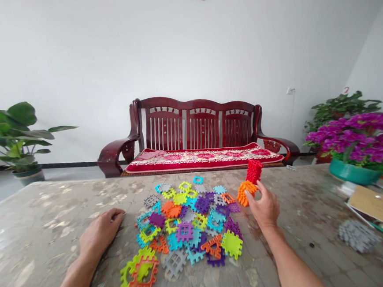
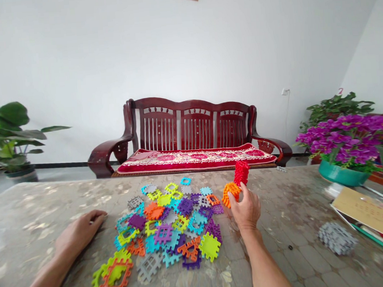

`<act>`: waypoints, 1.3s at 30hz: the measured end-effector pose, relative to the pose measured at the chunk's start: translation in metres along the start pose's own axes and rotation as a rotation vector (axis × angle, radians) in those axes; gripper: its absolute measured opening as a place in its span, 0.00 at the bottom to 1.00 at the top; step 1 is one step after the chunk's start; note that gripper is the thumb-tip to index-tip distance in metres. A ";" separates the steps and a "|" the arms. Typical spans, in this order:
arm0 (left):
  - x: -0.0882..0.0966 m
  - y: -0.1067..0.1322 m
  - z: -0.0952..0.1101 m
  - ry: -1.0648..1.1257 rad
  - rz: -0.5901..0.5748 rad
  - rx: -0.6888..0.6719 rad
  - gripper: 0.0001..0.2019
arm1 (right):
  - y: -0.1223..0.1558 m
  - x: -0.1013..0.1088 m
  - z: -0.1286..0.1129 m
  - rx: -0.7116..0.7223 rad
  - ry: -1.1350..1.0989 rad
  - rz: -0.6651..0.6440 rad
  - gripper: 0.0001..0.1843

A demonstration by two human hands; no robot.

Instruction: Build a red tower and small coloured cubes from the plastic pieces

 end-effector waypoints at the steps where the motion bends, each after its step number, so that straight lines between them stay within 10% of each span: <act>1: 0.000 0.000 0.000 -0.001 -0.004 0.001 0.18 | 0.000 -0.001 -0.001 0.002 0.005 -0.004 0.31; 11: -0.001 0.001 0.001 -0.013 -0.015 0.006 0.19 | 0.004 0.005 -0.019 0.113 -0.085 0.007 0.25; 20: 0.003 0.005 0.006 -0.008 -0.003 0.011 0.18 | 0.079 -0.049 -0.126 0.358 -0.142 -0.723 0.21; 29: 0.007 0.008 0.013 -0.029 -0.030 0.036 0.19 | 0.124 -0.072 -0.173 0.497 0.018 -0.948 0.25; 39: 0.007 0.008 0.011 -0.034 -0.021 0.035 0.18 | 0.100 -0.100 -0.170 0.131 -0.456 -0.963 0.25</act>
Point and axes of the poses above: each hand's wrist, its own y-axis away from the middle knuckle, its own x-axis out of the back of the hand, z = x × y, the point moved 8 cm from there along -y, towards the middle knuckle, and after that the axes turned 13 degrees about -x, right-handed, at the moved point
